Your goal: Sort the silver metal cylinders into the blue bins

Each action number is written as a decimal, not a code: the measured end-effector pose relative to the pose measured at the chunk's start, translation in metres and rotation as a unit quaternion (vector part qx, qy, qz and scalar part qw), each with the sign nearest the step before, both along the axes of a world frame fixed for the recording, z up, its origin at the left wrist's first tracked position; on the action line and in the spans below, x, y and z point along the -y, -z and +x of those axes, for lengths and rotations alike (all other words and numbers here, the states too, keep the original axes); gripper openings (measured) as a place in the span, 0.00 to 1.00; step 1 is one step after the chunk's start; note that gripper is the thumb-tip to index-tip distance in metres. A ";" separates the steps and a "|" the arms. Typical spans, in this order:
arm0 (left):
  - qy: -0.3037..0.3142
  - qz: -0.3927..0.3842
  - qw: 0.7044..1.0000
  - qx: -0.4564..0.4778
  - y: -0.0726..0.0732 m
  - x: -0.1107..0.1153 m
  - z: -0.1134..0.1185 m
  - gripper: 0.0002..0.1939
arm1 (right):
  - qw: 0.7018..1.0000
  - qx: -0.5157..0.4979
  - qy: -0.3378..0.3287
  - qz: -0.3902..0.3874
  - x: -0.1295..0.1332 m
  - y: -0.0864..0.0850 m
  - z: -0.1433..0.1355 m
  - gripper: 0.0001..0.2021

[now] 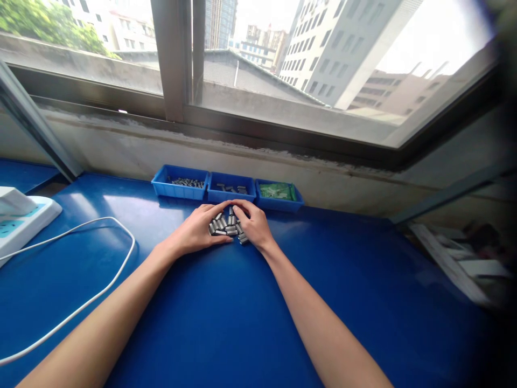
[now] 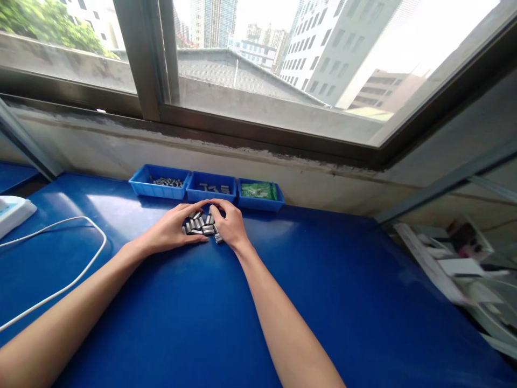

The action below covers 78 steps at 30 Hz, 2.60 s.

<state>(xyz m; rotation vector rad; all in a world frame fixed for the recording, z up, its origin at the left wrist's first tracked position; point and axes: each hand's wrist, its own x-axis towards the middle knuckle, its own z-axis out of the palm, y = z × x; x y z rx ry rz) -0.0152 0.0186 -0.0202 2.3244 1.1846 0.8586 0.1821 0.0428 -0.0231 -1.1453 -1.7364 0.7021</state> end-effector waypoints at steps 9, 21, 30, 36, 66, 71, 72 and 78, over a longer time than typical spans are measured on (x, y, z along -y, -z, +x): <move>-0.006 -0.011 0.999 -0.050 -0.018 0.003 -0.025 0.42 | 0.999 0.039 0.014 0.008 0.000 -0.002 -0.001 0.12; 0.020 -0.067 0.997 -0.026 -0.032 0.001 -0.035 0.29 | 0.989 0.124 0.006 0.075 0.006 -0.004 -0.003 0.09; 0.001 -0.130 0.989 0.071 -0.030 0.001 -0.039 0.19 | 0.993 0.091 0.006 0.075 0.004 -0.003 -0.002 0.09; -0.034 -0.118 0.986 0.110 -0.031 0.001 -0.033 0.17 | 0.994 0.084 0.002 0.071 0.005 -0.003 -0.002 0.09; -0.122 -0.228 0.853 0.452 -0.024 0.003 0.008 0.22 | 0.979 -0.161 -0.121 -0.043 -0.002 -0.014 -0.022 0.13; -0.116 -0.044 0.979 0.160 -0.023 0.003 -0.003 0.23 | 0.983 -0.166 0.063 0.047 -0.016 -0.019 -0.013 0.12; -0.096 -0.016 0.991 0.095 -0.022 0.004 -0.005 0.23 | 0.980 -0.158 0.102 0.066 -0.020 -0.019 -0.010 0.11; -0.028 0.008 0.997 -0.070 -0.019 0.006 -0.008 0.22 | 0.980 -0.092 0.147 0.098 -0.032 -0.015 -0.005 0.09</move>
